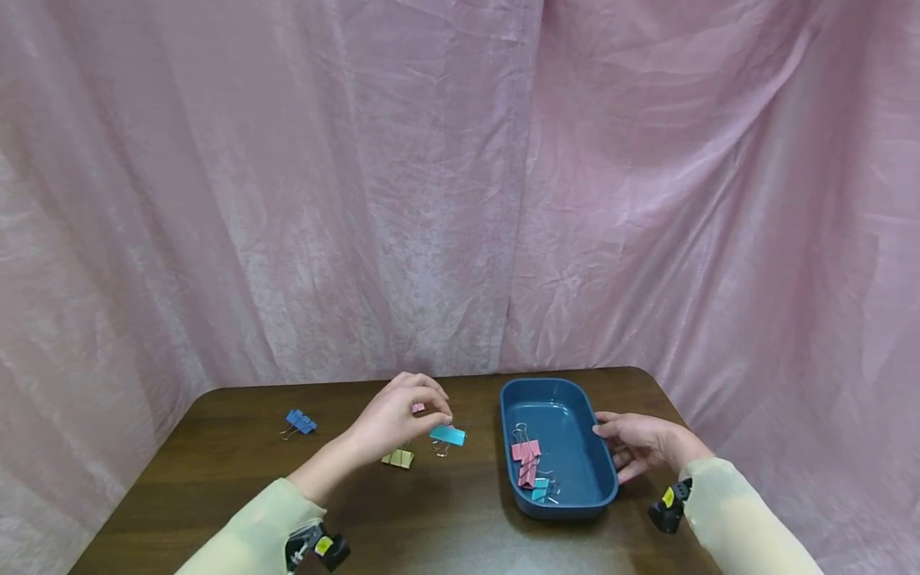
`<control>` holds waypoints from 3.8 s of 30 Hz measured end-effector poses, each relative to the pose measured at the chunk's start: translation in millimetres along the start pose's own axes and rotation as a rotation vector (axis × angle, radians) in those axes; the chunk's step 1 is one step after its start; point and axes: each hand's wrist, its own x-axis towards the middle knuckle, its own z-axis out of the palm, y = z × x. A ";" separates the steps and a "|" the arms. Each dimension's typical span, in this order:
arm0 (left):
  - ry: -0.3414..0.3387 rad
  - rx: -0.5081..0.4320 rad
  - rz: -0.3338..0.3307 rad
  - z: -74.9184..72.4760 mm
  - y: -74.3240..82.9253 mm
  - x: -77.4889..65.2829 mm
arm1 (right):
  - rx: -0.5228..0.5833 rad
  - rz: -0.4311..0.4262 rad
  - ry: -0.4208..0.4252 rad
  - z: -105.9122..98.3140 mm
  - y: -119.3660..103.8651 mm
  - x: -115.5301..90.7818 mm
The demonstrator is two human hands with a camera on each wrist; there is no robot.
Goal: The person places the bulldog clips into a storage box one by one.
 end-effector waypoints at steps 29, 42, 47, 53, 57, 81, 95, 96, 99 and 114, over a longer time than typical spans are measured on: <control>-0.037 0.021 0.041 29.9 24.3 34.8 | 0.011 -0.009 -0.015 -0.7 0.0 -0.1; -0.059 0.058 0.043 44.6 30.3 57.0 | 0.011 -0.014 -0.032 -1.0 1.1 1.4; -0.055 0.113 0.044 52.4 34.0 65.6 | 0.012 -0.005 -0.018 0.1 1.0 1.5; -0.067 0.182 0.045 65.2 40.5 76.8 | 0.011 -0.002 -0.009 1.8 1.2 4.0; -0.079 0.196 0.047 73.3 44.9 82.4 | 0.005 -0.003 -0.009 2.6 0.1 5.5; -0.061 0.214 0.000 111.4 64.4 98.1 | 0.007 -0.012 -0.032 1.9 -2.9 7.8; -0.071 0.226 -0.017 123.5 64.9 100.9 | 0.008 -0.016 -0.057 0.3 -4.1 9.1; -0.073 0.227 -0.018 124.6 64.7 101.1 | 0.009 -0.016 -0.059 0.2 -3.9 9.3; -0.077 0.231 -0.024 127.5 64.2 101.0 | 0.009 -0.017 -0.049 1.0 -3.5 9.1; -0.108 0.217 -0.031 133.6 68.0 101.7 | 0.003 -0.009 -0.018 3.1 -2.1 8.4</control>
